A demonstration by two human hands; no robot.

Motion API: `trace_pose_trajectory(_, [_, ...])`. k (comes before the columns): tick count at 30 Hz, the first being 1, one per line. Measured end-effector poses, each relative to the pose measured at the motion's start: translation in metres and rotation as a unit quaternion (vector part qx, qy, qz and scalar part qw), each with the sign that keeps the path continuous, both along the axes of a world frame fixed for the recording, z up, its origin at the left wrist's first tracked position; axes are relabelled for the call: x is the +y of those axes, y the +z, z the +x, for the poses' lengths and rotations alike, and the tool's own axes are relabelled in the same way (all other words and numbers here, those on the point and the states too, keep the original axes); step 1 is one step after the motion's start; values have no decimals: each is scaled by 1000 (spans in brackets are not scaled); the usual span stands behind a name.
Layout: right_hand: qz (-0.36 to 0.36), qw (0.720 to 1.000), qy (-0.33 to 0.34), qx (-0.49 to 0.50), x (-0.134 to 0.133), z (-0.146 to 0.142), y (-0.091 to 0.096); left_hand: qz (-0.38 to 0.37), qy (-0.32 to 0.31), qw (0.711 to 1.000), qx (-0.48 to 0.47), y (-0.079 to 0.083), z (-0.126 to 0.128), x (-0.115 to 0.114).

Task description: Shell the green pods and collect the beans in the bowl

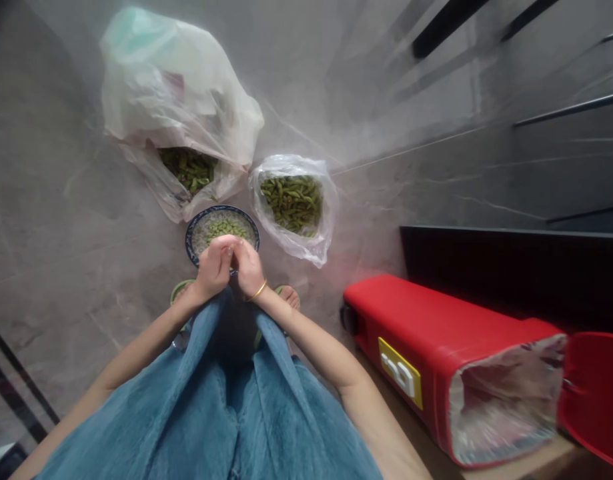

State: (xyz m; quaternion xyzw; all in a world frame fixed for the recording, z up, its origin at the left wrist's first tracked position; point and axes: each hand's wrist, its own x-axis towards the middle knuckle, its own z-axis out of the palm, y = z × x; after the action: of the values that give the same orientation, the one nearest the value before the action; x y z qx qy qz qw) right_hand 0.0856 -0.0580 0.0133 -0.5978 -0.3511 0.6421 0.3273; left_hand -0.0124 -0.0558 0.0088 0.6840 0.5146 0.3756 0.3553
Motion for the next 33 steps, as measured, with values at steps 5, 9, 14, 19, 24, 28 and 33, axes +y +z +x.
trace_pose_trajectory(5, [129,989,-25,-66,-1,1,-2,-72,62,989,-115,11,7,5])
trace_pose_trajectory(9, [204,970,39,-129,0,9,-13,-175,93,965,-173,11,9,10])
trace_pose_trajectory(14, [296,922,123,-219,0,19,-30,-285,130,922,-227,-2,11,2])
trace_pose_trajectory(19, [339,868,228,-283,-6,22,-51,-416,215,825,-318,-11,11,-5])
trace_pose_trajectory(24, [355,862,247,-264,-9,21,-60,-477,233,770,-355,-17,8,-5])
trace_pose_trajectory(28, [219,945,145,-195,-11,8,-54,-310,226,903,-194,-30,3,-9])
trace_pose_trajectory(33, [-71,995,57,26,-10,-7,-45,-13,89,995,40,-54,-21,-17])
